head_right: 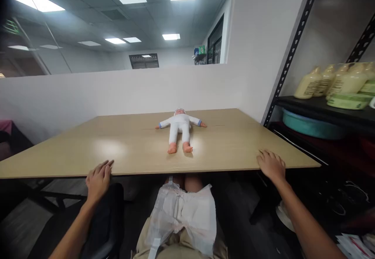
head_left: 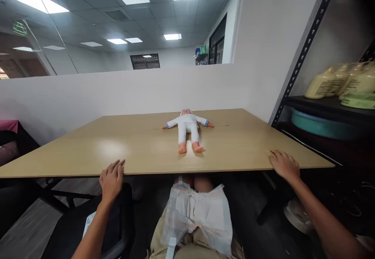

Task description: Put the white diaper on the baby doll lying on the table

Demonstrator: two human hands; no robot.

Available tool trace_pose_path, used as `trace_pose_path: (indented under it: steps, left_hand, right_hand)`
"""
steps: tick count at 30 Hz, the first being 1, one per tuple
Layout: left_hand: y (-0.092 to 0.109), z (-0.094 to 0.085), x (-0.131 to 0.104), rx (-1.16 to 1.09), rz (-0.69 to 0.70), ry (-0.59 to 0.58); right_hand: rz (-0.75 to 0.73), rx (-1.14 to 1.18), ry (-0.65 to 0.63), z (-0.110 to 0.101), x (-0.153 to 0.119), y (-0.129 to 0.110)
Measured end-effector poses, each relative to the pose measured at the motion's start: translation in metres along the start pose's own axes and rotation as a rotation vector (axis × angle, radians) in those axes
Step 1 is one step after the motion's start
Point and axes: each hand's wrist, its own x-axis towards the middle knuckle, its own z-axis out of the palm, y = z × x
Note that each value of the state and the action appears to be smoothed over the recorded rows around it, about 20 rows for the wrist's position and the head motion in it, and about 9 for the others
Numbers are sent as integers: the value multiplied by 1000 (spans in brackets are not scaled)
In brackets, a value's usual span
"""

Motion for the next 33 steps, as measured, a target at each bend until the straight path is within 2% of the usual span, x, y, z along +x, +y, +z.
trace_pose_path:
  steps: [2,4,6,7,8,9,12,14,15,17,19,22,24,26,28,30,32,33]
  left_hand:
    - [21,11,-36,-108,-137,162]
    - [45,23,-78,-231,-293,214]
    - [67,35,-121,-374,-319,85]
    - [77,39,-141,-478,-295,-36]
    - [86,43,-159,-583,-267,-210]
    - [94,46,-174,-652,-256,-368]
    - [111,48,-196,-663,-242,-626]
    - [118,48,-195,-607,-200,-712]
    - [121,48,-192,-587,-179,-739]
    - [126,45,-183,-582,-182,-757]
    - [130,35,-175,-635,-237,-781]
    - [141,2,-168,-782,-300,-845]
    - [153,-28,-164,-818,-267,-879]
    - [170,-57,-154,-807,-215,-882]
    - [190,-81,-138,-821,-111,-921]
    - [209,-98,-119,-840,16,-1043]
    - [222,-108,-102,-880,106,-1076]
    - [225,-111,-95,-896,140,-1088]
  right_hand:
    - [-103,207,162,4,-41,-3]
    - [-198,405,280,9,-91,-18]
    - [-206,529,303,15,-145,-41]
    - [-191,579,266,19,-170,-53]
    - [-158,639,210,23,-193,-65]
    - [-120,714,89,27,-212,-76]
    - [71,886,-466,39,-248,-105]
    - [210,963,-699,43,-254,-121]
    - [228,992,-772,44,-253,-128]
    - [158,1032,-857,41,-250,-139]
    - [74,1011,-869,35,-247,-140]
    - [45,930,-850,24,-247,-127]
    - [61,846,-767,16,-246,-117]
    - [-26,816,-739,7,-242,-116]
    - [-169,857,-806,-4,-235,-127]
    - [-271,952,-895,-15,-228,-147]
    - [-311,1055,-1025,-27,-224,-169]
    - [-286,1099,-1075,-32,-224,-178]
